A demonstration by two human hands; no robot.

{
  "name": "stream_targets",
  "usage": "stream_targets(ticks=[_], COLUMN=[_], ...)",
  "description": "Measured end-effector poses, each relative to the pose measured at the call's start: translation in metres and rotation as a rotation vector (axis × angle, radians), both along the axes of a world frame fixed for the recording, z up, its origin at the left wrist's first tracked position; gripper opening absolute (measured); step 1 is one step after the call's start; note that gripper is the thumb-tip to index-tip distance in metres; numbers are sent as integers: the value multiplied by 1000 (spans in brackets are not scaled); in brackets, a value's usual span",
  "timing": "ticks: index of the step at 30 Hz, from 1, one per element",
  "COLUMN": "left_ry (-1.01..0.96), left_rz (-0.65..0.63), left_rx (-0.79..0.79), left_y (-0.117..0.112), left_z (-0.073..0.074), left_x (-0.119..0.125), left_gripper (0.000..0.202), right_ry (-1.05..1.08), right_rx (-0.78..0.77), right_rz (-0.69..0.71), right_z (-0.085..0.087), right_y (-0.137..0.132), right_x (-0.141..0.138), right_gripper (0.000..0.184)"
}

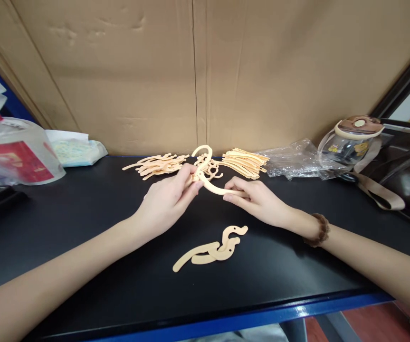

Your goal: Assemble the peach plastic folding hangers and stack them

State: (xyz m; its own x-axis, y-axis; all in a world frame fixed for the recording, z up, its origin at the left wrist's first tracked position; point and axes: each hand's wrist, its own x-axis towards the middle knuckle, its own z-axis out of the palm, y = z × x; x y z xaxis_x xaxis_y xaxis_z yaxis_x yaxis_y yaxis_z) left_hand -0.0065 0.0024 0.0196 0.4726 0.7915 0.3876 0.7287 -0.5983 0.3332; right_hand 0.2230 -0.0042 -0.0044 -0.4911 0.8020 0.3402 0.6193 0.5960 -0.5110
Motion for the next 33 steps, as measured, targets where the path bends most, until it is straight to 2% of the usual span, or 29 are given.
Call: stream_targets(ticks=[2,6,9,15,21,26,33], left_ry=[49,74,37,-79,-105,-183,-234], left_rz=[13,133,106,-18,-60,-133,-150], left_rx=[50,234,222,-77,-254,-492,-633], left_y=[-2,-3,2,11,11,15,13], left_z=[-2,-2,-2,-7,-6,-4,6], left_x=[2,3,1,-4,-1,-1,-2], left_gripper=[26,28,31,30,33,32,34], right_ry=[-70,-140,-162,-196,-241,-267,-259], right_rx=[89,217,242,135,111,73,69], right_rz=[17,-44,-73,21,46,47,39], right_z=[0,-2,-3,-2,-2,-2,-1], right_y=[-2,3,9,10,8,9,10], right_x=[-2,-2,2,4,6,9,10], right_gripper=[20,22,21,22,30,29,34])
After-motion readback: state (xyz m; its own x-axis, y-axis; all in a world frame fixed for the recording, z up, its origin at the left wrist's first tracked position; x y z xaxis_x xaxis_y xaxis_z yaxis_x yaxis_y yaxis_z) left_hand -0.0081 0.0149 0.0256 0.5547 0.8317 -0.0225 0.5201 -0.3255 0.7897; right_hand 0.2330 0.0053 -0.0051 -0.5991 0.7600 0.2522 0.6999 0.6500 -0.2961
